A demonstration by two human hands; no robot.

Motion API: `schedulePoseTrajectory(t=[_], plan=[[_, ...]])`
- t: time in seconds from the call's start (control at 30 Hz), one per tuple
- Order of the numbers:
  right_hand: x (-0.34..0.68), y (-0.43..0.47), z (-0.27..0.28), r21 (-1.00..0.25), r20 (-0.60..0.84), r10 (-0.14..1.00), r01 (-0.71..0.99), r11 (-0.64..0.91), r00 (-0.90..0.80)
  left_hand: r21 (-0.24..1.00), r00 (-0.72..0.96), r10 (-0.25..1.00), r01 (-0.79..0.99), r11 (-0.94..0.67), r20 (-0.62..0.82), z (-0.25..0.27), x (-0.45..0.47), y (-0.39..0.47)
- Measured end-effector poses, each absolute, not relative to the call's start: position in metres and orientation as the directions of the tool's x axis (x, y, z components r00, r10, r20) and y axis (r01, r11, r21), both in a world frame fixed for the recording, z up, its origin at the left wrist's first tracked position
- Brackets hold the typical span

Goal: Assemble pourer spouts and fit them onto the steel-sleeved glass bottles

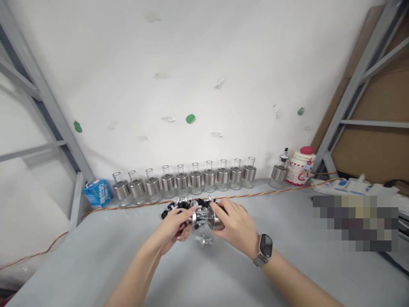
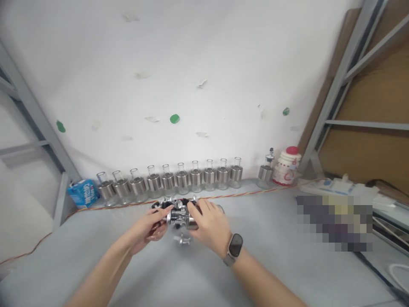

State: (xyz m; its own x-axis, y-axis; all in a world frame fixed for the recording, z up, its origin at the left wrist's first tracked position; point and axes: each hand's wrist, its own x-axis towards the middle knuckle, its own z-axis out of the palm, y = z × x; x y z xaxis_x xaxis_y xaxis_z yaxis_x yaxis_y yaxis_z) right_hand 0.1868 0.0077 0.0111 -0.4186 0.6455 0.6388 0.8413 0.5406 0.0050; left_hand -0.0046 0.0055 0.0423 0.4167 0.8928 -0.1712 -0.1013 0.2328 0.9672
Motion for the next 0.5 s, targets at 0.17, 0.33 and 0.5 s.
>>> schedulePoseTrajectory(t=[0.17,0.33,0.5], plan=[[0.187,0.007,0.010,0.009,0.619,0.661,0.845,0.534,-0.424,0.970,0.439,0.884,-0.097,0.225,-0.161,0.041,-0.005,0.007],[0.185,0.006,0.010,-0.042,0.621,0.673,0.840,0.540,-0.402,0.972,0.427,0.892,-0.106,0.210,-0.146,0.036,-0.003,0.009],[0.174,0.005,0.017,-0.381,0.520,0.781,0.724,0.575,-0.346,0.945,0.418,0.903,-0.247,0.216,-0.097,0.049,-0.005,0.008]])
